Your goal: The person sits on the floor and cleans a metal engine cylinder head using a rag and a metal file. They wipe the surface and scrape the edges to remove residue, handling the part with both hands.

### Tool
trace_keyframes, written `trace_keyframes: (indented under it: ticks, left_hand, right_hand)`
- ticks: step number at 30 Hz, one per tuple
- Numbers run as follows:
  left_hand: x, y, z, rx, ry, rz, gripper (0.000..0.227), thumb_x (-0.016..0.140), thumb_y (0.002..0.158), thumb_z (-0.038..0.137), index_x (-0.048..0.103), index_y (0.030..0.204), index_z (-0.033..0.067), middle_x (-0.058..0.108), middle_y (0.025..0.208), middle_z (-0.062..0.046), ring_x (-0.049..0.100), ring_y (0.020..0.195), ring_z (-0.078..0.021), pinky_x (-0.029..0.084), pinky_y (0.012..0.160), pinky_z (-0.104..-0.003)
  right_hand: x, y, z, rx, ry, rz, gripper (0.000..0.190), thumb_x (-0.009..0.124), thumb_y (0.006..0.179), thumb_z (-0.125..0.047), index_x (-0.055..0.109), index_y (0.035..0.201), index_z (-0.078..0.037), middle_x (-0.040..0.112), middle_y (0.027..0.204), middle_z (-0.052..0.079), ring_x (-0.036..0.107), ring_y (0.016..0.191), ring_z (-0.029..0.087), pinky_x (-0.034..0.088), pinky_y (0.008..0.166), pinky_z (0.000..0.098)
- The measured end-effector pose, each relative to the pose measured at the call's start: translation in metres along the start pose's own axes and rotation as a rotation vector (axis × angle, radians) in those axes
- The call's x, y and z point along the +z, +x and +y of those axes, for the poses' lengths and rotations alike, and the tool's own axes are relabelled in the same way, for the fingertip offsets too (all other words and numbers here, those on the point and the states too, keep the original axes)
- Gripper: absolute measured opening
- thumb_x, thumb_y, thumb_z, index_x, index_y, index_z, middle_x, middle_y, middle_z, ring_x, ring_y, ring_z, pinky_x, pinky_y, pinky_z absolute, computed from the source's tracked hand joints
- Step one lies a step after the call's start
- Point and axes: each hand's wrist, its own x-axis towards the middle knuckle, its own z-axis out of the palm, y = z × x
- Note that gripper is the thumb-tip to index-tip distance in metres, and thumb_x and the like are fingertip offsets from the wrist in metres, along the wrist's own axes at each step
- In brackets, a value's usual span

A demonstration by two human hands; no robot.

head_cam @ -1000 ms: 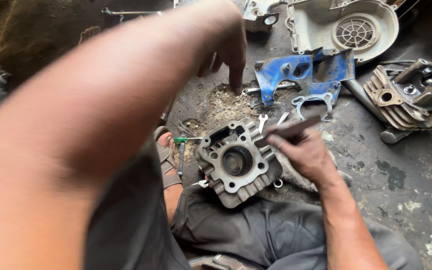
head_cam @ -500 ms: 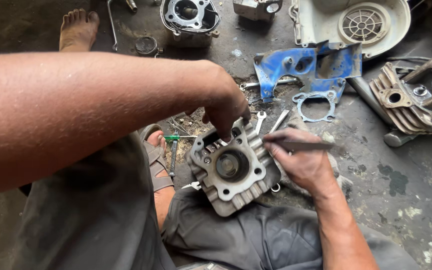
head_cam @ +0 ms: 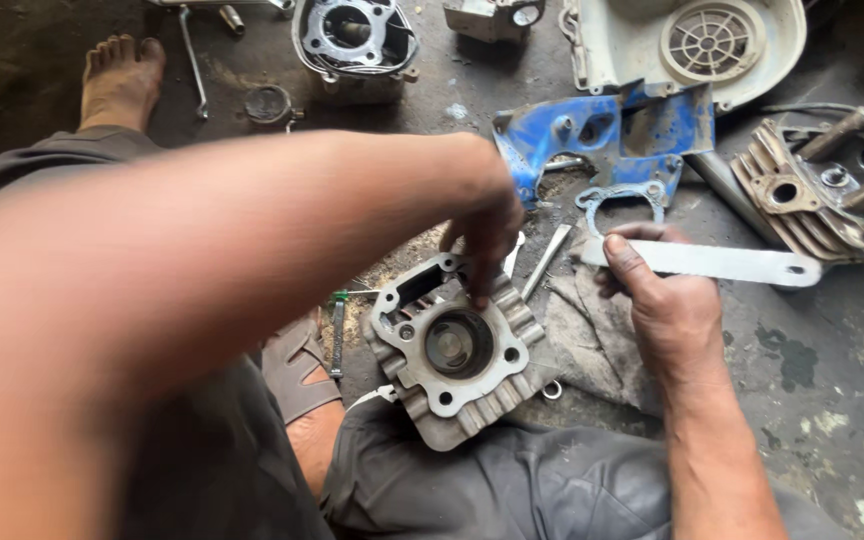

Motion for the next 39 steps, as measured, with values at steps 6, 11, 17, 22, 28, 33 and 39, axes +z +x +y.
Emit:
trace_keyframes:
  ticks: [6, 11, 17, 22, 28, 33, 39]
  left_hand:
    - [-0.002, 0.030, -0.019, -0.045, -0.544, -0.055, 0.067, 0.086, 0.069, 0.055, 0.078, 0.121, 0.0136, 0.069, 0.134, -0.010, 0.063, 0.122, -0.0309, 0.049, 0.105, -0.047]
    - [0.082, 0.039, -0.033, 0.128, -1.248, 0.541, 0.055, 0.086, 0.064, 0.057, 0.085, 0.097, 0.0123, 0.082, 0.100, -0.008, 0.073, 0.091, -0.0237, 0.055, 0.080, -0.044]
    - [0.098, 0.047, -0.026, 0.117, -1.423, 0.598, 0.055, 0.087, 0.063, 0.055, 0.084, 0.097, 0.0118, 0.081, 0.091, -0.007, 0.072, 0.079, -0.0182, 0.057, 0.075, -0.039]
    - [0.099, 0.046, -0.026, 0.118, -1.420, 0.610, 0.057, 0.083, 0.070, 0.057, 0.081, 0.105, 0.0122, 0.080, 0.095, -0.005, 0.074, 0.084, -0.0169, 0.056, 0.080, -0.036]
    - [0.104, 0.056, -0.024, 0.172, -1.449, 0.634, 0.056, 0.081, 0.070, 0.058, 0.082, 0.099, 0.0098, 0.080, 0.091, -0.007, 0.073, 0.081, -0.0178, 0.058, 0.078, -0.036]
    - [0.105, 0.064, -0.022, 0.124, -1.460, 0.663, 0.053, 0.080, 0.071, 0.058, 0.082, 0.097, 0.0127, 0.080, 0.089, -0.006, 0.072, 0.079, -0.0170, 0.057, 0.077, -0.035]
    - [0.096, 0.071, -0.016, 0.023, -1.373, 0.708, 0.052, 0.079, 0.075, 0.059, 0.082, 0.095, 0.0112, 0.077, 0.087, -0.007, 0.070, 0.078, -0.0190, 0.055, 0.074, -0.038]
  right_hand:
    - [0.003, 0.004, 0.008, 0.173, 0.246, -0.175, 0.032, 0.066, 0.095, -0.019, 0.061, 0.120, 0.001, 0.072, 0.094, 0.011, 0.074, 0.079, 0.021, 0.061, 0.074, 0.0348]
    - [0.002, -0.007, 0.002, 0.015, 0.099, -0.302, 0.034, 0.072, 0.091, -0.015, 0.065, 0.118, 0.003, 0.074, 0.094, 0.013, 0.071, 0.081, 0.018, 0.060, 0.072, 0.0319]
    - [0.011, -0.014, 0.004, -0.073, -0.156, -0.386, 0.030, 0.073, 0.091, -0.017, 0.070, 0.114, 0.002, 0.075, 0.089, 0.011, 0.070, 0.075, 0.014, 0.057, 0.066, 0.0280]
    - [0.019, -0.012, 0.001, 0.178, 0.025, -0.294, 0.030, 0.070, 0.090, -0.017, 0.057, 0.112, -0.002, 0.071, 0.079, 0.010, 0.072, 0.059, 0.016, 0.059, 0.054, 0.0301]
    - [0.035, -0.017, -0.006, 0.075, -0.323, -0.217, 0.025, 0.073, 0.093, -0.016, 0.061, 0.105, 0.001, 0.073, 0.075, 0.010, 0.065, 0.057, 0.016, 0.053, 0.050, 0.0308]
    - [0.058, -0.033, -0.022, -0.018, -0.474, 0.004, 0.024, 0.073, 0.093, -0.017, 0.064, 0.111, -0.003, 0.074, 0.078, 0.010, 0.068, 0.060, 0.014, 0.053, 0.055, 0.0296]
    - [0.062, -0.034, -0.024, 0.080, -0.419, -0.032, 0.024, 0.068, 0.094, -0.018, 0.063, 0.113, -0.005, 0.073, 0.076, 0.009, 0.067, 0.054, 0.014, 0.054, 0.050, 0.0319]
